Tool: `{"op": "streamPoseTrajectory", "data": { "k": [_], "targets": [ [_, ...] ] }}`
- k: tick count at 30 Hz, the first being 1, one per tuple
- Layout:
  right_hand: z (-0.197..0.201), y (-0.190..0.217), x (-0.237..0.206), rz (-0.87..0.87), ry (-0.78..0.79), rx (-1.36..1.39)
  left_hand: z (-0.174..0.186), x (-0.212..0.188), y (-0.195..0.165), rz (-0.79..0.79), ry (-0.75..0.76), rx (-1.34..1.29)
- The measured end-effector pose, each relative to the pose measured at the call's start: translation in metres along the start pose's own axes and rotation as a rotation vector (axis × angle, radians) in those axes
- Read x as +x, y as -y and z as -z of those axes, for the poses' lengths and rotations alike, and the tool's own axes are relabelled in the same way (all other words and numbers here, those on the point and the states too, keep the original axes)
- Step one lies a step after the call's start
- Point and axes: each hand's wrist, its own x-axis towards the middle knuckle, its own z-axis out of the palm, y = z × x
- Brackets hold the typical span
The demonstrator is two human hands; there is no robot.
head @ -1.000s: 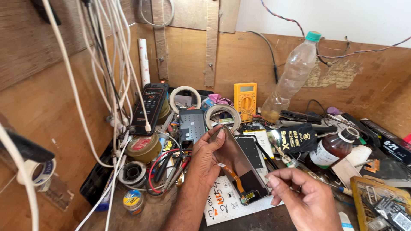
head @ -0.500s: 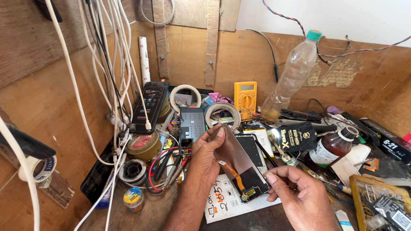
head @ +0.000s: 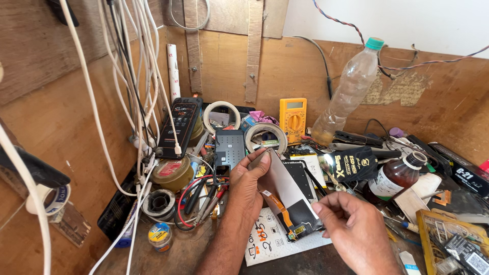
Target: The person cleans the back of a disassembled smartphone with a brush, then removes the screen assembly from the chassis. They peel off a protective film from the screen and use a pen-like tool to scrape residue from the edges. The phone remains disassembled on the workbench.
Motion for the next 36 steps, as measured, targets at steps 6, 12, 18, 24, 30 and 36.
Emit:
{"op": "streamPoseTrajectory", "data": {
  "k": [6, 12, 18, 24, 30, 36],
  "targets": [
    [-0.001, 0.018, 0.013, 0.119, 0.023, 0.05, -0.002, -0.002, -0.001, -0.015, 0.009, 0.002],
    [-0.016, 0.02, 0.02, 0.039, 0.036, 0.026, -0.002, -0.001, 0.002, -0.023, 0.034, -0.004],
    [-0.009, 0.006, 0.039, 0.003, 0.093, 0.304, -0.002, 0.0, 0.002, -0.014, 0.04, -0.012],
    [-0.008, 0.0, 0.036, 0.041, 0.088, 0.262, -0.003, -0.003, 0.001, -0.01, 0.048, -0.002],
    [-0.015, 0.016, 0.029, 0.014, 0.1, 0.312, -0.005, -0.005, -0.001, -0.021, 0.074, -0.003],
    [-0.013, 0.021, 0.031, -0.01, 0.147, 0.422, -0.004, -0.005, -0.001, -0.005, 0.061, 0.001]
  ]
}}
